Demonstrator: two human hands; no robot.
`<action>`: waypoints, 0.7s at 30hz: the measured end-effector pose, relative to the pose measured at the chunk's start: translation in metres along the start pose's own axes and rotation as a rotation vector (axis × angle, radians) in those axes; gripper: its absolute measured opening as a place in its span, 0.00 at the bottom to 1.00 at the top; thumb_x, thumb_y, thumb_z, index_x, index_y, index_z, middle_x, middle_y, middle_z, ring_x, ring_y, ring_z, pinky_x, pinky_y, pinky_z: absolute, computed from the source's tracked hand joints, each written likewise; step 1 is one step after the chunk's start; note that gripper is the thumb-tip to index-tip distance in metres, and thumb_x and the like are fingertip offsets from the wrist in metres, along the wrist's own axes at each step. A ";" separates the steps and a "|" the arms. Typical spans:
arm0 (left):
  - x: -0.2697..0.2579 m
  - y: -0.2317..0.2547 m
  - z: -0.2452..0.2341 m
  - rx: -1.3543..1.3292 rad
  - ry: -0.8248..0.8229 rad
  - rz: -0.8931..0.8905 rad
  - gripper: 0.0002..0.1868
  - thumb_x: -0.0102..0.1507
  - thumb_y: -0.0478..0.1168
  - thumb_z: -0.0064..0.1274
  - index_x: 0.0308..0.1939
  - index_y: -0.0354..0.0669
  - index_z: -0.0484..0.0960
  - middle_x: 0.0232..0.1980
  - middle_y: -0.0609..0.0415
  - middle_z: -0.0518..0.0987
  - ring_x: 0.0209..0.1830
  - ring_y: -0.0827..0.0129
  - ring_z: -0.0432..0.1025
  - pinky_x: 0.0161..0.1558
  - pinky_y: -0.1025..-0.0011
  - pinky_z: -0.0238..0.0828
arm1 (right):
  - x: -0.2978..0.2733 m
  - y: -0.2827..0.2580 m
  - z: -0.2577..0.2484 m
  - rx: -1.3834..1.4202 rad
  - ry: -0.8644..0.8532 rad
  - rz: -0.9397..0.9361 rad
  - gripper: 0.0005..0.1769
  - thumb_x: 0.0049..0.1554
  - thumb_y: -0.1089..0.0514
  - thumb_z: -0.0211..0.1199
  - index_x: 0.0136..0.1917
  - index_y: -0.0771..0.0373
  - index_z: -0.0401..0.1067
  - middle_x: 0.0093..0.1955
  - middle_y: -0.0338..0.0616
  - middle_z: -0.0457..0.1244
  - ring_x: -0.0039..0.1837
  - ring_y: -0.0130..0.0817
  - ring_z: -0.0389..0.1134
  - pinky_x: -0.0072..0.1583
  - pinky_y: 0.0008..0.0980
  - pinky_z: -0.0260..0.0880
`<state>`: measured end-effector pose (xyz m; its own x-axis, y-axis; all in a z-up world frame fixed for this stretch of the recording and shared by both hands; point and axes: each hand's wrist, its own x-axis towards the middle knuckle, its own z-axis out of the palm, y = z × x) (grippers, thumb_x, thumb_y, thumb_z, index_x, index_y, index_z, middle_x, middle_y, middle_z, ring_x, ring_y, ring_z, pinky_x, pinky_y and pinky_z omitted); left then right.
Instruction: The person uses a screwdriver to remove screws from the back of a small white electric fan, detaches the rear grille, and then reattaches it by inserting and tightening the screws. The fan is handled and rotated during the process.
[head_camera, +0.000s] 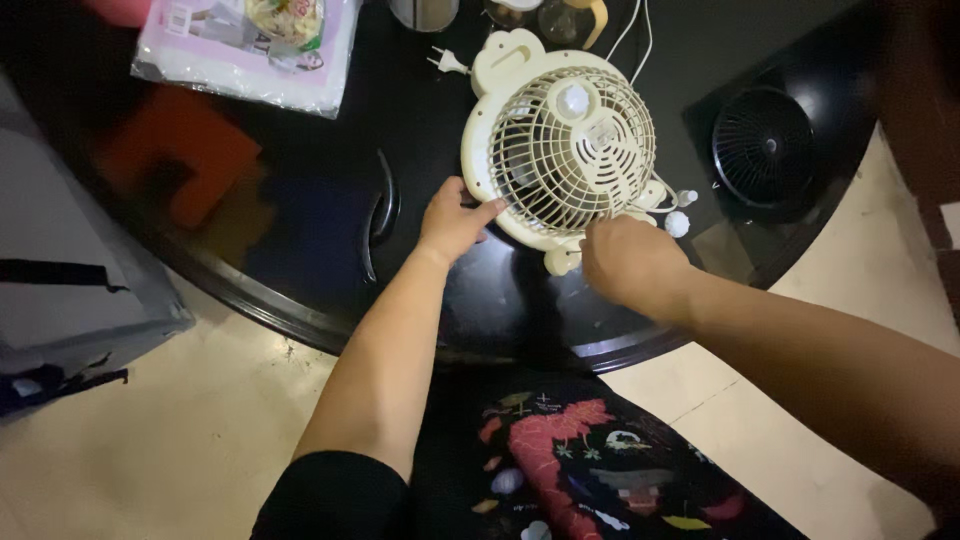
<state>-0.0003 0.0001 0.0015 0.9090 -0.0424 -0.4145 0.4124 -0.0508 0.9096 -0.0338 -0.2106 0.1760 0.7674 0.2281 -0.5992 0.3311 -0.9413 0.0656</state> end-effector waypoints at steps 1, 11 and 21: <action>0.000 0.001 -0.001 0.003 0.000 -0.012 0.25 0.55 0.44 0.68 0.50 0.36 0.75 0.51 0.48 0.83 0.44 0.65 0.80 0.30 0.69 0.82 | -0.004 -0.001 -0.004 -0.029 0.016 -0.021 0.15 0.61 0.51 0.55 0.45 0.65 0.75 0.45 0.57 0.70 0.49 0.54 0.73 0.51 0.48 0.75; 0.000 0.003 -0.002 0.033 0.015 -0.029 0.25 0.55 0.44 0.68 0.50 0.36 0.75 0.51 0.49 0.83 0.43 0.66 0.81 0.30 0.70 0.83 | -0.001 0.024 -0.005 -0.297 -0.005 -0.371 0.10 0.56 0.56 0.57 0.47 0.62 0.74 0.45 0.51 0.70 0.52 0.49 0.73 0.50 0.45 0.75; 0.002 0.001 -0.001 -0.035 -0.017 -0.013 0.25 0.55 0.43 0.68 0.50 0.37 0.74 0.50 0.48 0.83 0.44 0.66 0.81 0.29 0.70 0.82 | -0.005 0.009 -0.002 -0.085 0.095 -0.119 0.17 0.62 0.49 0.54 0.46 0.63 0.75 0.41 0.55 0.70 0.45 0.52 0.73 0.46 0.48 0.75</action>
<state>0.0015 0.0007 0.0013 0.9027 -0.0585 -0.4262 0.4260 -0.0167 0.9046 -0.0336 -0.2197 0.1812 0.7674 0.3626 -0.5287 0.4644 -0.8830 0.0684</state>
